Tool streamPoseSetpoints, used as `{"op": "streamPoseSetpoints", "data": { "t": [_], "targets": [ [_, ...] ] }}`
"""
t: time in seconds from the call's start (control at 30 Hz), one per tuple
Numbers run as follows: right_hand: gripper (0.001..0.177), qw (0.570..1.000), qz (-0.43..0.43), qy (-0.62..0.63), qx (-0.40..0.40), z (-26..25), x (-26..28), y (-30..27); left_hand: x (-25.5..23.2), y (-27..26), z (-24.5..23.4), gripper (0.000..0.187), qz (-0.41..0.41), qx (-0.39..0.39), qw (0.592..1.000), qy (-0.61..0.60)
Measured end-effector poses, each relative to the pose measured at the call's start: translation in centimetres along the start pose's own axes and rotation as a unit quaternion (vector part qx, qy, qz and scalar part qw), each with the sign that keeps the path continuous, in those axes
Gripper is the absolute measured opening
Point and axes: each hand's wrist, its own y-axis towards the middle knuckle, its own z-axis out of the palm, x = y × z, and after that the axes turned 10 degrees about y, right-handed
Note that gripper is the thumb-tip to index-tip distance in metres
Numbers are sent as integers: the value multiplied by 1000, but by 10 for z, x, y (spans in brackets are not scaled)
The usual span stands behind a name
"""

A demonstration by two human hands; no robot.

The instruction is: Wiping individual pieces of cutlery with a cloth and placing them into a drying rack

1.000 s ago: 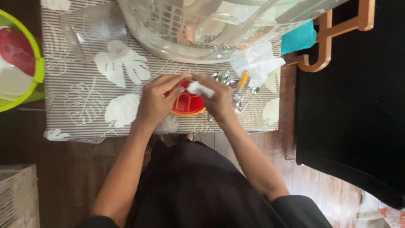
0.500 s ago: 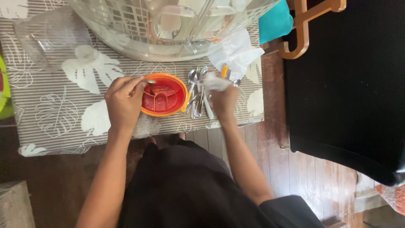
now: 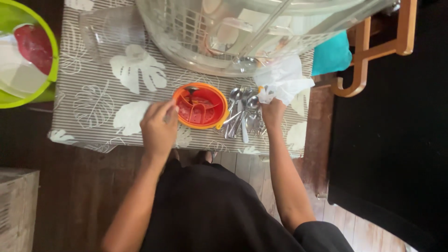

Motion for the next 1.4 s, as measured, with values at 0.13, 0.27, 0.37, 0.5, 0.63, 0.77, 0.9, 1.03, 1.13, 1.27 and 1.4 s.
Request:
{"op": "streamPoseSetpoints", "data": {
  "t": [0.13, 0.27, 0.37, 0.5, 0.63, 0.77, 0.9, 1.03, 1.13, 1.27, 1.4],
  "targets": [
    [25, 1000, -12, 8, -13, -19, 31, -6, -11, -43, 7, 16, -13, 14, 1000, -14],
    [17, 992, -57, 81, -80, -74, 92, -23, -38, -77, 26, 21, 12, 119, 988, -99],
    [30, 965, -223, 47, -127, -106, 60, -13, -53, -88, 64, 21, 84, 155, 974, -139],
    [39, 949, -274, 55, -146, -170, 119, -25, -88, -61, 94, 29, 145, 154, 966, -150],
    [27, 963, -223, 113, -101, -199, 157, -53, -129, -32, 100, 55, 180, 133, 972, -70],
    [18, 959, -59, 275, -29, -191, 180, -75, -128, -34, 97, 43, 30, 428, 887, -170],
    [33, 874, 154, 458, -49, -165, 164, -75, -127, -39, 82, 23, -197, 474, 759, -400],
    [46, 774, 213, 597, -1, -165, 188, -89, -126, -40, 70, 26, -386, 460, 659, -453],
    [46, 749, 238, 618, 3, -165, 252, -108, -122, -46, 74, 25, -390, 449, 673, -441],
    [67, 824, 142, 549, 10, -101, 201, -131, -128, -41, 63, 26, -356, 458, 712, -396],
    [66, 847, 162, 506, 11, -101, 213, -127, -116, -55, 59, 28, -334, 467, 732, -366]
  ]
}}
